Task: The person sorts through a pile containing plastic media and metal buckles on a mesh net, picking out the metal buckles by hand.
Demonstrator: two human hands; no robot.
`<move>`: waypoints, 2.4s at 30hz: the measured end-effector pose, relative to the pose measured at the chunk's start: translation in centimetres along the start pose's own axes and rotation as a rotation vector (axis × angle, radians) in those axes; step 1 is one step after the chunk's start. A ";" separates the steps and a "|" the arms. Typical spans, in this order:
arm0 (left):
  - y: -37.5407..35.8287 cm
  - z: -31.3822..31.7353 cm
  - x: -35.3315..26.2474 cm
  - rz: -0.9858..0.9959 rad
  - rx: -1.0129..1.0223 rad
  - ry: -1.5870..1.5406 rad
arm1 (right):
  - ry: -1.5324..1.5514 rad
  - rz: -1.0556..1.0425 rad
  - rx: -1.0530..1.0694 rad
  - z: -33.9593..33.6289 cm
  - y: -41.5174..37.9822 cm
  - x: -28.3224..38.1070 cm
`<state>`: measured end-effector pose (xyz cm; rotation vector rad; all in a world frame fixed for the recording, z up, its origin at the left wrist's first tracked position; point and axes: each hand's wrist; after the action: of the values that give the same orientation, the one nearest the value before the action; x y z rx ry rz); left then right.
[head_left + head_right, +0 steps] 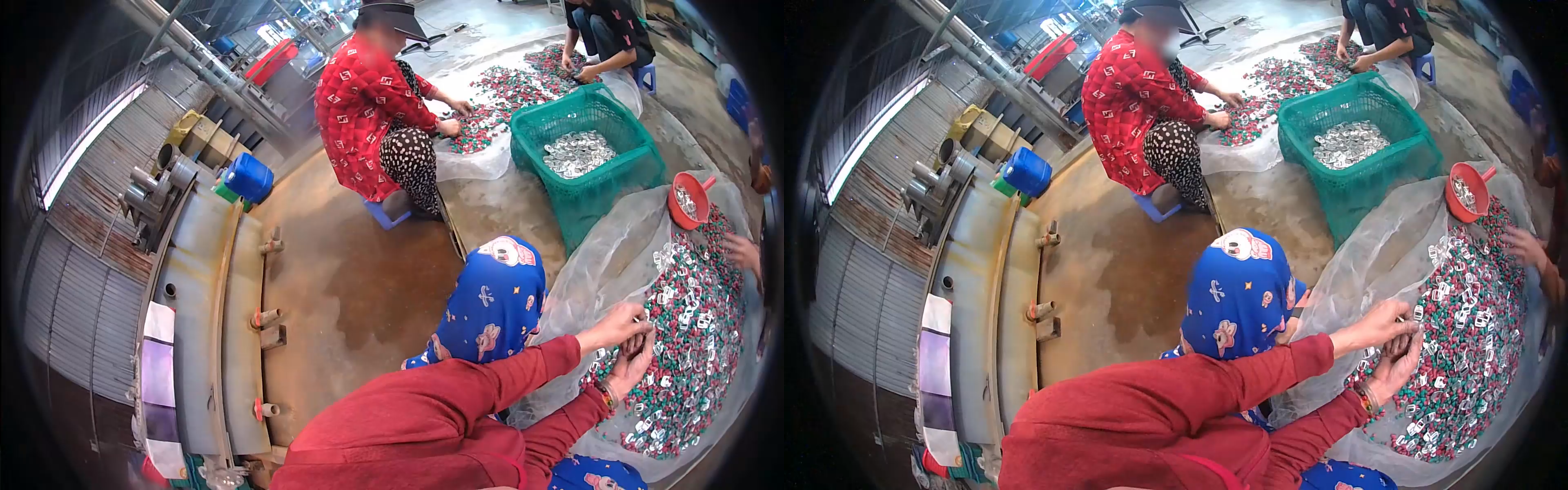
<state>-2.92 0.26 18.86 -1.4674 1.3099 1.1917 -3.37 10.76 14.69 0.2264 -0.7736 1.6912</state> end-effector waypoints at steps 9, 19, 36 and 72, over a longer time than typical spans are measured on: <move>-0.7 0.4 -1.4 0.047 -0.002 -0.103 | 0.017 0.006 -0.013 2.9 -2.5 1.6; -1.0 -0.3 -0.9 0.134 -0.061 -0.308 | 0.221 0.137 0.190 -1.2 -0.6 -0.2; 0.2 -0.2 -1.8 0.584 -0.371 0.193 | 0.210 -0.217 0.171 -3.0 -1.8 3.4; -3.5 9.0 19.0 0.397 0.733 1.220 | -0.763 -0.075 -0.359 -22.7 -3.1 -2.4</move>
<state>-0.34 5.29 -1.72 -1.3518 2.5534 -0.2162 5.91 22.69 -2.76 0.6573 -1.5897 1.3475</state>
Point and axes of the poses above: each hand's wrist, its own y-axis towards the middle knuckle, its own z-axis out of the palm, x = y × z, and after that the axes turned 3 degrees about -z, right-handed
